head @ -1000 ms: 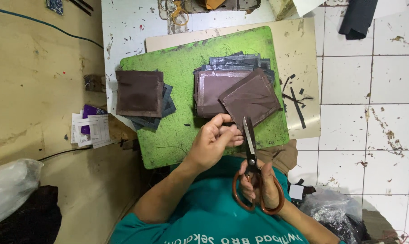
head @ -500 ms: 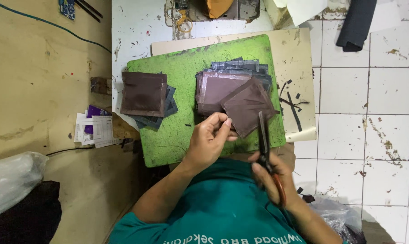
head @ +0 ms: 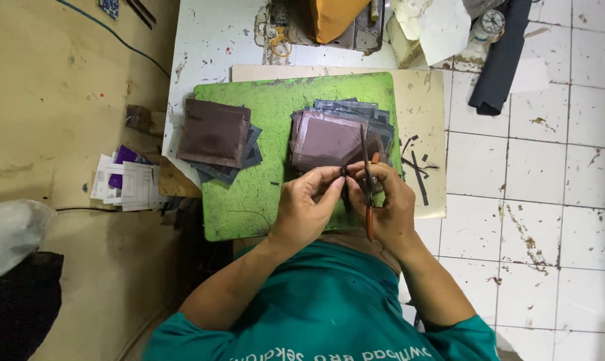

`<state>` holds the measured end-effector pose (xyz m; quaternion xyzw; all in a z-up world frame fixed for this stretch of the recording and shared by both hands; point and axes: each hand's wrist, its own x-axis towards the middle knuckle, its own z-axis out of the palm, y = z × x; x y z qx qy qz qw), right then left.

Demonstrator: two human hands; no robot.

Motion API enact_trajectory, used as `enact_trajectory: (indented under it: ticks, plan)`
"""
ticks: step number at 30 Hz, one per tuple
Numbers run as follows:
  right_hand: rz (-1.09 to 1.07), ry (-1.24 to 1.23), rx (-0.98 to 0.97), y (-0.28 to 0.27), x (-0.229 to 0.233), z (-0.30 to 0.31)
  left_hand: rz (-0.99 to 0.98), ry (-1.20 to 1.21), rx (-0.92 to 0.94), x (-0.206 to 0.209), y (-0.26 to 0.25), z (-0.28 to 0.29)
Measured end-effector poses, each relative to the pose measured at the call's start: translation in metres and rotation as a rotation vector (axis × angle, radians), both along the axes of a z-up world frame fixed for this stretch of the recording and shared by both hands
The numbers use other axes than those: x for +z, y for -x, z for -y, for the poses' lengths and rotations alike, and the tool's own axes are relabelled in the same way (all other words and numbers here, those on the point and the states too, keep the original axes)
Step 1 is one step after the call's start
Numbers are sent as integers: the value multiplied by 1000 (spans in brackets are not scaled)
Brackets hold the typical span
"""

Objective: Trimming the edges of small leather pieces using scissors at a workshop table

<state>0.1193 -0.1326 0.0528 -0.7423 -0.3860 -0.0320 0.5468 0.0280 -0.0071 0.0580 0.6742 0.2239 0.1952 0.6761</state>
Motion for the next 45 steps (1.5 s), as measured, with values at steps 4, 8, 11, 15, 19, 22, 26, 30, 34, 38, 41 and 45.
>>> enact_trajectory:
  ticks: [4,8,11,15,19,22,26,30,34,38,41,45]
  plan:
    - [13,-2,-13,3,5,3,-10,-62,-25,0,1,0]
    - [-25,-33,-3,0,8,4,21,-59,-45,-7,1,-1]
    - [-13,-37,1,-1,7,4,37,-52,-36,-9,2,0]
    - [13,-33,-4,-3,0,8,48,-43,-44,-9,1,0]
    - [33,-38,-7,-3,3,7,33,-42,-47,-3,2,0]
    - [55,-28,3,-4,6,8,48,-27,-56,-6,1,0]
    - [71,-17,5,-4,2,10,44,-48,-51,-7,1,0]
    - [71,-24,51,-7,3,12,52,-98,-39,-7,0,0]
    - [105,-4,73,-9,7,9,96,-112,-49,-11,0,-1]
    - [187,13,62,-7,11,6,122,-150,-19,-6,-1,1]
    - [189,5,63,-7,13,5,137,-165,-9,-5,-1,1]
    - [137,-14,107,-11,10,8,175,-228,-30,1,-1,-3]
